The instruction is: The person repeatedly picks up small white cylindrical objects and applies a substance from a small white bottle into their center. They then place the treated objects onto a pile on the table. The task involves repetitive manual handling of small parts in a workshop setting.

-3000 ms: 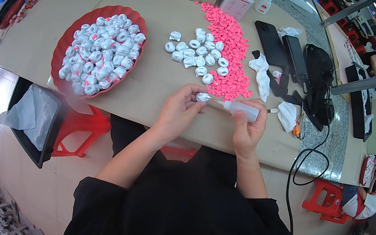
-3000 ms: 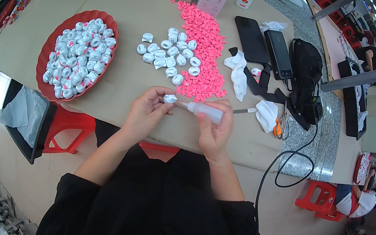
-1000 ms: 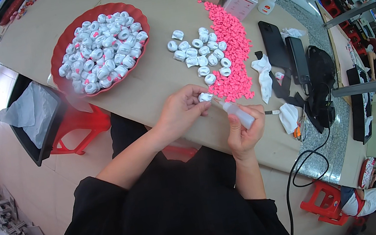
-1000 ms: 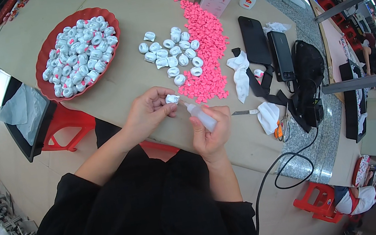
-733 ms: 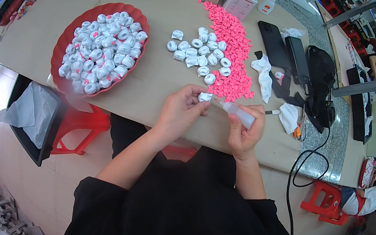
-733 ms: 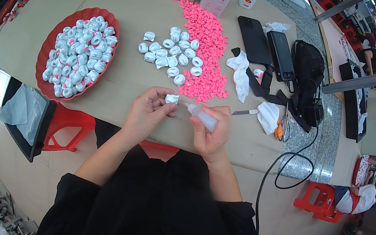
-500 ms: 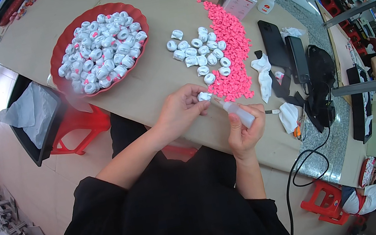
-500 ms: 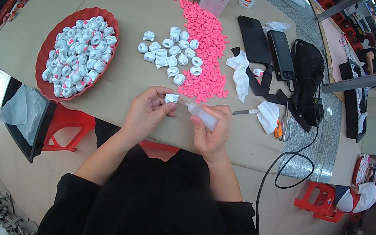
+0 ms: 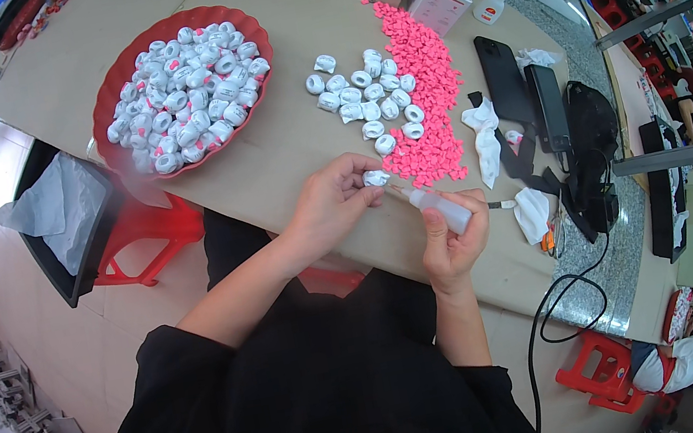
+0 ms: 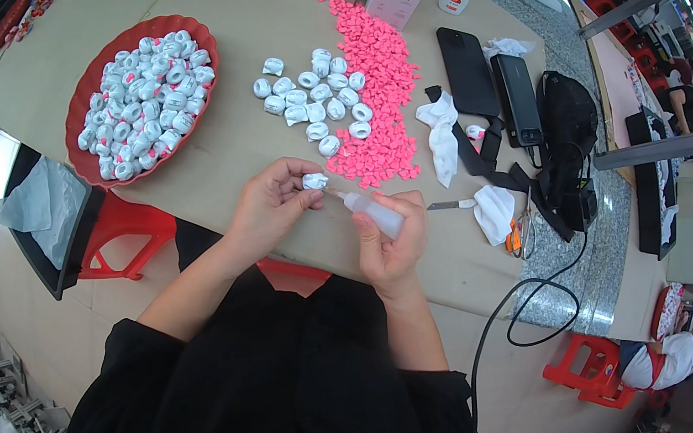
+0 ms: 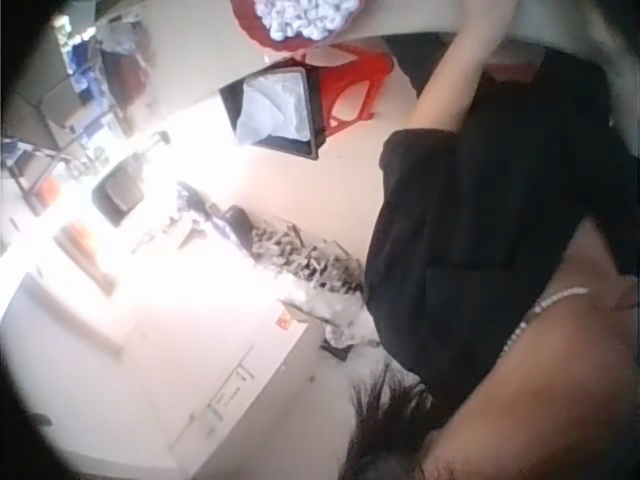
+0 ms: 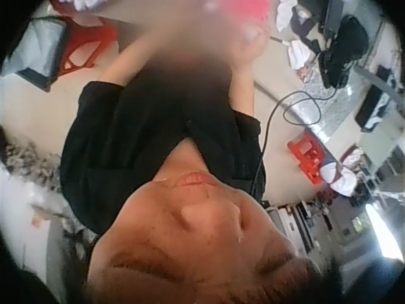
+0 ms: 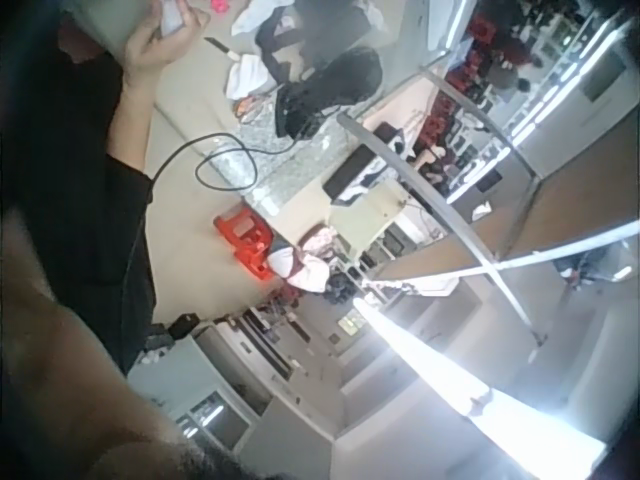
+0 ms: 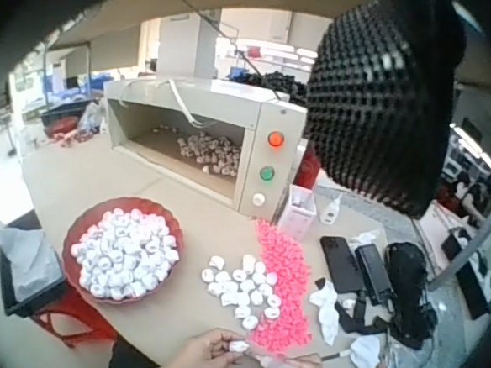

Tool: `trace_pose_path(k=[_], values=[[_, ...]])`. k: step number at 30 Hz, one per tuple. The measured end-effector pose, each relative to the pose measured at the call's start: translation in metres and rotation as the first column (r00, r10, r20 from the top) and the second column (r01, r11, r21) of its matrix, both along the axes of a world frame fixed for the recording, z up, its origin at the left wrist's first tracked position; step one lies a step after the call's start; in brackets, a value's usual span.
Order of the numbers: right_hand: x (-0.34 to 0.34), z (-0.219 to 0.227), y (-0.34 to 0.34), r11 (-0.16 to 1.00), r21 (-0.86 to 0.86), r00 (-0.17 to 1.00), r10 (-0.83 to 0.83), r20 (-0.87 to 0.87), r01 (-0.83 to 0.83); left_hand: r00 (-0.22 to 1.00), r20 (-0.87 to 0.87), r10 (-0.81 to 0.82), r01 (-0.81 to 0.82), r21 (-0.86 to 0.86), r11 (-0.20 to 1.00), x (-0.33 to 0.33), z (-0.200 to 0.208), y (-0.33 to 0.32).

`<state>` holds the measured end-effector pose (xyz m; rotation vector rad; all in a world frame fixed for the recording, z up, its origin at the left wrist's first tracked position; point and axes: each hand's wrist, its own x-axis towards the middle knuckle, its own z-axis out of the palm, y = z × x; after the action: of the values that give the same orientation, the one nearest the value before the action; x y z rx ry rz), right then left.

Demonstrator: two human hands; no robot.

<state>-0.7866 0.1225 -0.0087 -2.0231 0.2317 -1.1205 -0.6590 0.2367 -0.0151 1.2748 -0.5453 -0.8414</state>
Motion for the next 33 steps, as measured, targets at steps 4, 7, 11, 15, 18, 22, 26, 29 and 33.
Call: trace_pose_path(k=[4, 7, 11, 15, 18, 22, 26, 29, 33], values=[[0.000, 0.001, 0.001, 1.000, 0.010, 1.000, 0.015, -0.005, -0.015, 1.000, 0.003, -0.006, 0.006, 0.015, 1.000, 0.000, 0.005, 0.001], [0.000, -0.001, 0.000, 1.000, 0.004, 1.000, 0.015, -0.016, -0.015, 1.000, 0.005, -0.005, 0.005, 0.014, 1.000, 0.000, 0.003, 0.001], [-0.002, -0.001, 0.000, 0.998, 0.055, 1.000, 0.010, -0.020, -0.009, 1.000, -0.012, -0.005, 0.005, 0.007, 1.000, 0.000, 0.003, 0.001], [-0.001, 0.001, 0.001, 0.999, 0.051, 1.000, -0.014, 0.021, 0.013, 1.000, 0.001, -0.010, 0.010, 0.022, 1.000, 0.001, 0.002, 0.002], [-0.001, 0.001, 0.002, 0.998, 0.060, 0.998, -0.038, 0.041, 0.035, 0.999, -0.042, -0.023, 0.025, 0.048, 0.999, 0.001, 0.010, 0.002], [0.001, 0.002, 0.002, 0.999, -0.016, 0.999, -0.039, 0.030, 0.040, 0.999, -0.042, -0.035, 0.037, 0.051, 0.998, 0.000, 0.011, 0.002], [0.002, 0.002, 0.001, 1.000, -0.014, 0.999, -0.027, 0.026, 0.027, 0.999, -0.018, -0.040, 0.041, 0.062, 0.997, 0.000, 0.009, 0.002], [0.003, 0.002, 0.001, 0.998, -0.050, 1.000, -0.022, 0.010, 0.023, 0.999, -0.019, -0.042, 0.043, 0.064, 0.997, 0.000, 0.009, 0.002], [0.002, 0.002, 0.000, 0.998, -0.050, 0.999, -0.036, 0.001, 0.036, 0.998, -0.043, -0.041, 0.042, 0.032, 0.999, 0.000, 0.008, 0.002]])
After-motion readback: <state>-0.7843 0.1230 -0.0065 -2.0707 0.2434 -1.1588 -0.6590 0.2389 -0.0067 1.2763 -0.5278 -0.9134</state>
